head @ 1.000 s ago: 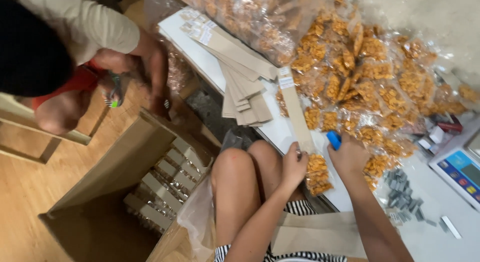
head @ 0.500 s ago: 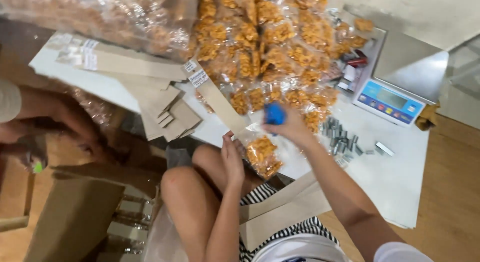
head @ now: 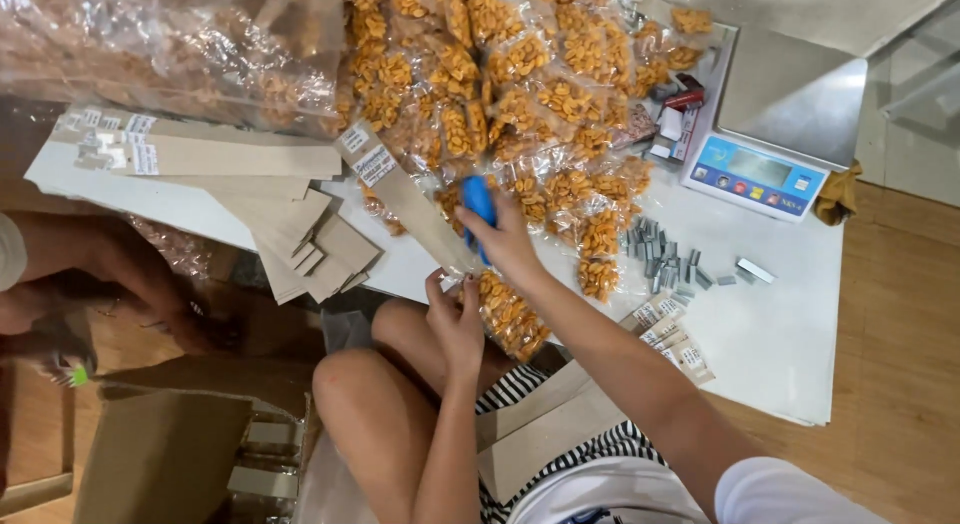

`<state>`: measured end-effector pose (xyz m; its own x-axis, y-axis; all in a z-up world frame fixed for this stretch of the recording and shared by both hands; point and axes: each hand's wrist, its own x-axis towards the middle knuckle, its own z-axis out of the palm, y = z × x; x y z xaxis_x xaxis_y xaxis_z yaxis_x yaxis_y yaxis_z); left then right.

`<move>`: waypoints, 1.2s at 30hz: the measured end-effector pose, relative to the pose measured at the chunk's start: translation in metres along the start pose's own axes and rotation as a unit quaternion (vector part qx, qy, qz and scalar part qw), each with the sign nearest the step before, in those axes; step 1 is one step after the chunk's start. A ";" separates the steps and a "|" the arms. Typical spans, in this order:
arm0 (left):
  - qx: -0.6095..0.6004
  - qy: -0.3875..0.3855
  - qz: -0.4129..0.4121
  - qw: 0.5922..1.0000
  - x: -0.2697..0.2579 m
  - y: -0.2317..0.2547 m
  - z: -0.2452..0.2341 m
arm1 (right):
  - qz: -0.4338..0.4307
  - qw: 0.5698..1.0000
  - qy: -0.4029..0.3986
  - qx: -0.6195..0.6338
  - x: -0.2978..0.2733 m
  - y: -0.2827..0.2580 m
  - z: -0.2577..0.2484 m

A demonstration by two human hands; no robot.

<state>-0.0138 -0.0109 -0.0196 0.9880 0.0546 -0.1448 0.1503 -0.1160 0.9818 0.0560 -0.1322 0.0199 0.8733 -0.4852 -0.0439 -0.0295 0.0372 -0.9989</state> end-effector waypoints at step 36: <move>-0.248 -0.093 -0.097 0.959 -0.001 -0.006 0.014 | -0.186 0.916 -0.212 -0.284 0.013 -0.038 -0.100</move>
<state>-0.0148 -0.0237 -0.0269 0.9399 -0.1552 -0.3041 0.3406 0.3673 0.8655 0.0194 -0.2273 0.0559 0.9811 0.0152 0.1930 0.1657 -0.5818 -0.7962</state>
